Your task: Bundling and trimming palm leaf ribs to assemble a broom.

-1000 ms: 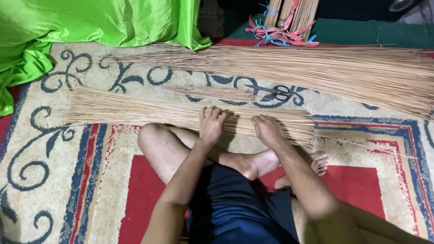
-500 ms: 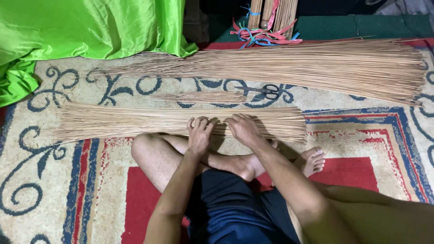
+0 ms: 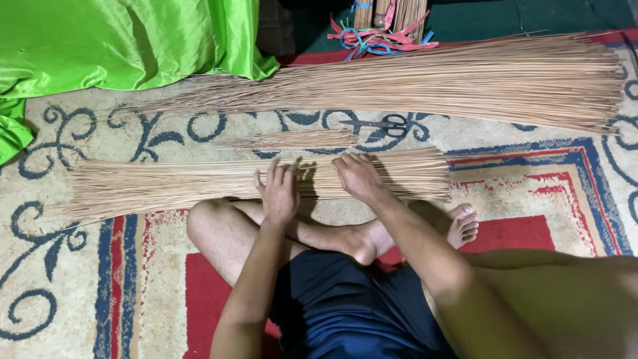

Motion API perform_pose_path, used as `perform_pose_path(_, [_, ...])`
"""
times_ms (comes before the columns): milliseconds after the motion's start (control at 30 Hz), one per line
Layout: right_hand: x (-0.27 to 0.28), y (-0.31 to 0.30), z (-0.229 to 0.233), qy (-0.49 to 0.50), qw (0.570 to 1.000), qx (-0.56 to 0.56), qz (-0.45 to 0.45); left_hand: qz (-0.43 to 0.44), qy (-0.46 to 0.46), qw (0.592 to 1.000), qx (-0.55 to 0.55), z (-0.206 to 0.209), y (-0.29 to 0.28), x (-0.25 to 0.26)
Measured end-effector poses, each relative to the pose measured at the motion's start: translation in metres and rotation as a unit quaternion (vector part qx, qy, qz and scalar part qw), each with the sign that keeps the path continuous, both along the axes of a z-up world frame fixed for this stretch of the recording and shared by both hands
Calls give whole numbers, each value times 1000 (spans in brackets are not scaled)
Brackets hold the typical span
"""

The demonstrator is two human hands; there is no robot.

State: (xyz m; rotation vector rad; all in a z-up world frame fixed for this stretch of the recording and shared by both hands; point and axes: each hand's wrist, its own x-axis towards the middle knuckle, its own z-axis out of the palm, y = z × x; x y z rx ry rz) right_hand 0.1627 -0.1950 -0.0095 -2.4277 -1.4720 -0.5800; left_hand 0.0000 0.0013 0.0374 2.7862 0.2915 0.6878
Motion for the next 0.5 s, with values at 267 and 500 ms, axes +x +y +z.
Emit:
perform_pose_path(267, [-46,1,37,51,999,11,1,18,-44,996,72,-59,3,6])
perform_pose_path(500, [-22,-77,28,4,992,16,-121,108,-76,990,43,-57,4,11])
